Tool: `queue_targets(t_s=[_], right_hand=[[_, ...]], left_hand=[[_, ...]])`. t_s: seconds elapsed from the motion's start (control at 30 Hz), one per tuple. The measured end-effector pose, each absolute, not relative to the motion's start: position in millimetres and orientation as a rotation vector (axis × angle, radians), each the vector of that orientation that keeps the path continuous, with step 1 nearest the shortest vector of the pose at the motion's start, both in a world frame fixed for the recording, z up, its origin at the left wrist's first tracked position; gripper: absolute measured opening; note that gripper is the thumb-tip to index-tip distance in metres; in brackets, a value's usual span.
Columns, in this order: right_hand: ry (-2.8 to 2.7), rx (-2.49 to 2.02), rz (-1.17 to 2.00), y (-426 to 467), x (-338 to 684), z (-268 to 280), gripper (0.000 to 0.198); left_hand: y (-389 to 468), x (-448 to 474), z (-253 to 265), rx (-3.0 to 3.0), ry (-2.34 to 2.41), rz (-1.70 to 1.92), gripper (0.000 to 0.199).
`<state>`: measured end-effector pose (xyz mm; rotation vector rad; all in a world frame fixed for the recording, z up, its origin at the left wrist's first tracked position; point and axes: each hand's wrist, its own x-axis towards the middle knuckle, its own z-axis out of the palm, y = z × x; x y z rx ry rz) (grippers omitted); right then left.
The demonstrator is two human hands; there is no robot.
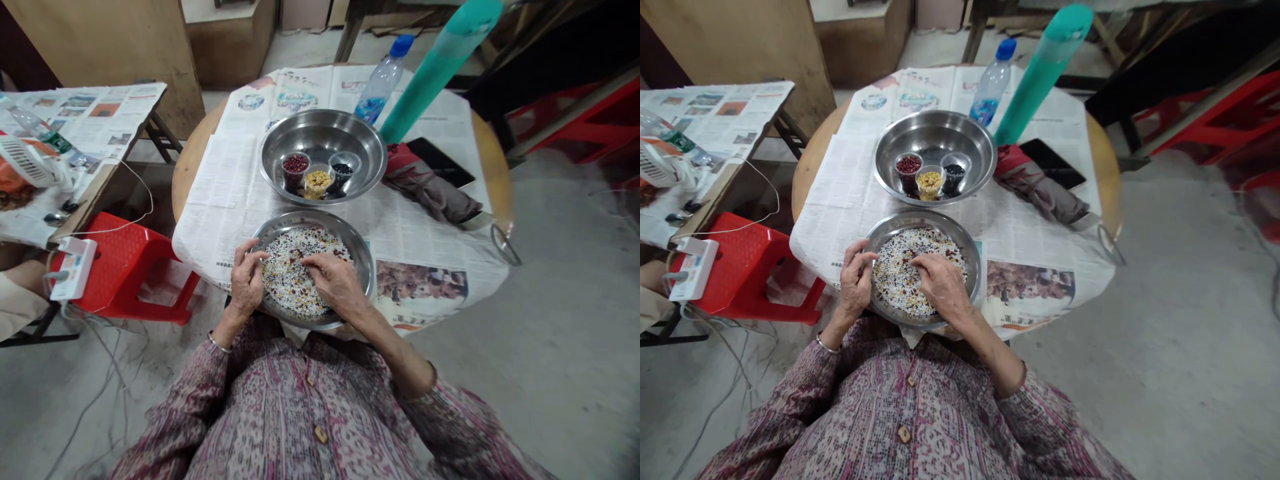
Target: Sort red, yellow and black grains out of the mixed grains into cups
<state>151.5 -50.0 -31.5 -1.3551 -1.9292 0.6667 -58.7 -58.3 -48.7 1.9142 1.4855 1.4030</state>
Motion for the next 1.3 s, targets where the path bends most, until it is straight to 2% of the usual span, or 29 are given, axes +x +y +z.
queue_targets(t_s=[0.17, 0.3, 0.67, 1.03, 1.3], right_hand=[[-2.189, -1.302, 0.530, -53.0, 145.2, -32.9, 0.025], [-2.365, -1.265, 0.568, -54.3, 140.1, -32.3, 0.018], [-2.191, -1.416, 0.460, -55.2, 166.3, -35.4, 0.017], [-2.465, -1.160, 0.606, -73.5, 141.6, -29.3, 0.018], [-2.305, -1.352, 0.541, -61.8, 144.5, -31.4, 0.024]], left_hand=[[-58.4, -57.7, -52.1, 1.872, 1.492, 1.440, 0.023], [-58.8, -57.0, -52.1, 1.854, 1.493, 1.451, 0.024], [-58.6, -56.8, -55.6, 1.839, 1.472, 1.493, 0.022], [-59.6, -56.1, -54.3, 1.833, 1.489, 1.478, 0.022], [-58.9, -56.5, -55.7, 1.840, 1.462, 1.497, 0.023]])
